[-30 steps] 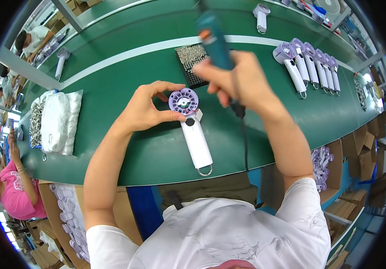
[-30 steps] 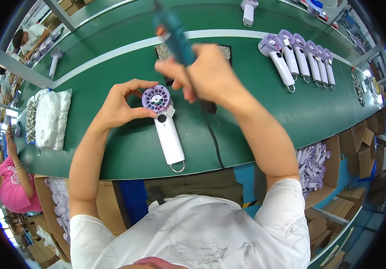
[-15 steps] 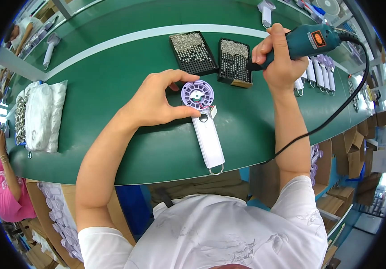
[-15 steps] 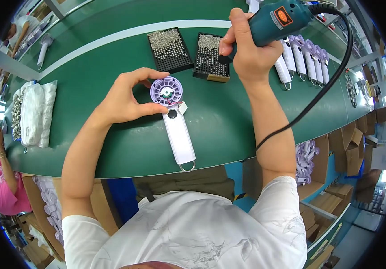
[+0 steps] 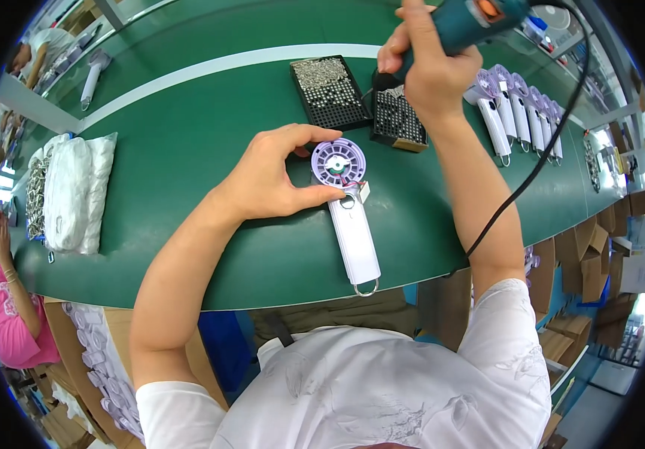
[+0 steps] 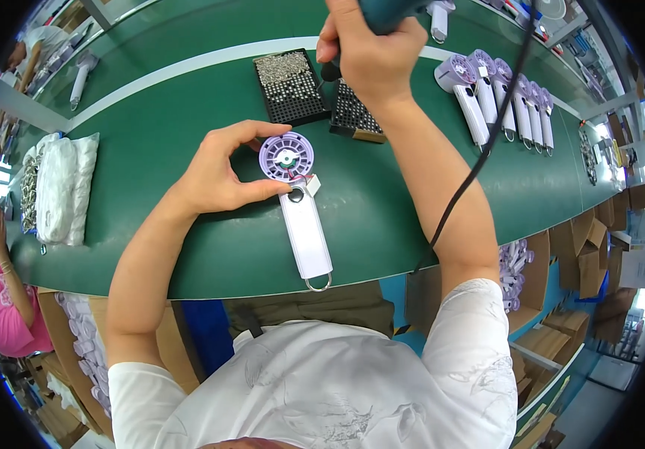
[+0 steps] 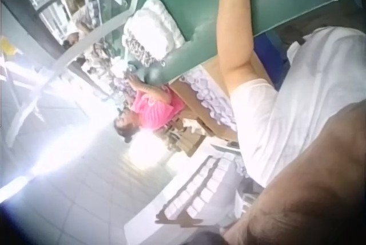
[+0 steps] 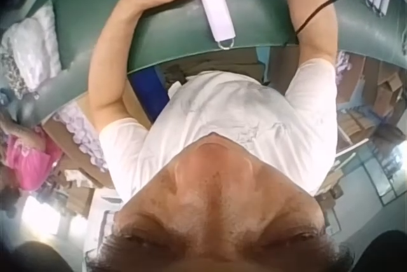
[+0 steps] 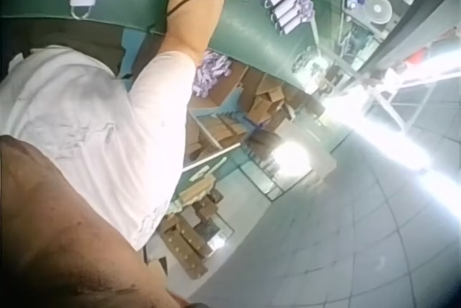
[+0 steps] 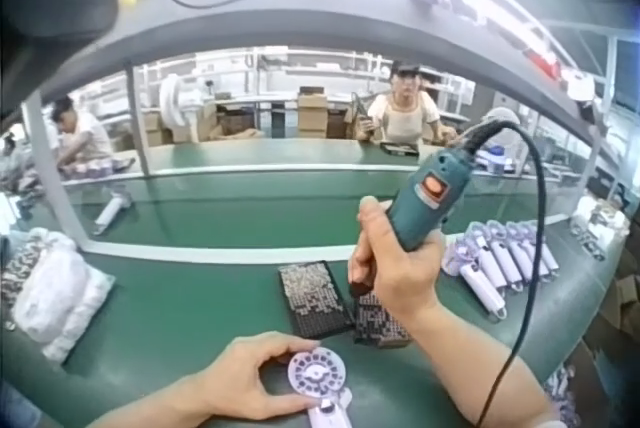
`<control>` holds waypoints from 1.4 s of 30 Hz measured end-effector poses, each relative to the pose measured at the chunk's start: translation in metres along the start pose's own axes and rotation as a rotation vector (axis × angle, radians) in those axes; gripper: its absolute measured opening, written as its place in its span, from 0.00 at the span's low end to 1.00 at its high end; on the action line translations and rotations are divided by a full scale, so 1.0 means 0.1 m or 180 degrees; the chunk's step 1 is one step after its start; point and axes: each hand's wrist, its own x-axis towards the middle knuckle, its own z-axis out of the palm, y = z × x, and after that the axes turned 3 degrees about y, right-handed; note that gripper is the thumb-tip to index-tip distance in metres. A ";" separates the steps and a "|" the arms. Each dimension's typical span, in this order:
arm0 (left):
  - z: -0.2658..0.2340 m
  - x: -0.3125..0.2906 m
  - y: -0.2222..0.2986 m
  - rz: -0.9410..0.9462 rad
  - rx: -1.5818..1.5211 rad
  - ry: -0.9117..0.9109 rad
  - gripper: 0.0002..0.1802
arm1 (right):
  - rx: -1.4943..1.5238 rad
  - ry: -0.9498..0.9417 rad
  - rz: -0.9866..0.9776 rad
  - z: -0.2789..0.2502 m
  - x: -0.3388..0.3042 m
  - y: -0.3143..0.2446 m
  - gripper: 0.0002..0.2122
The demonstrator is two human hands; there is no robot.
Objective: The person assembles handheld fans by driving screws into each fan housing with an electric screwdriver and placing the fans onto the conveyor belt.
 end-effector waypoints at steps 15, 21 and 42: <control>0.04 -0.01 -0.04 0.0134 -0.0011 0.0128 0.36 | 0.0060 -0.0071 0.0055 -0.06 0.08 0.28 0.11; 0.04 -0.01 -0.04 0.0150 -0.0005 0.0118 0.36 | 0.0059 -0.0070 0.0043 -0.07 0.07 0.32 0.12; 0.04 -0.01 -0.01 0.0041 0.0050 0.0128 0.36 | 0.0329 -0.0291 -0.0262 -0.14 0.09 0.17 0.09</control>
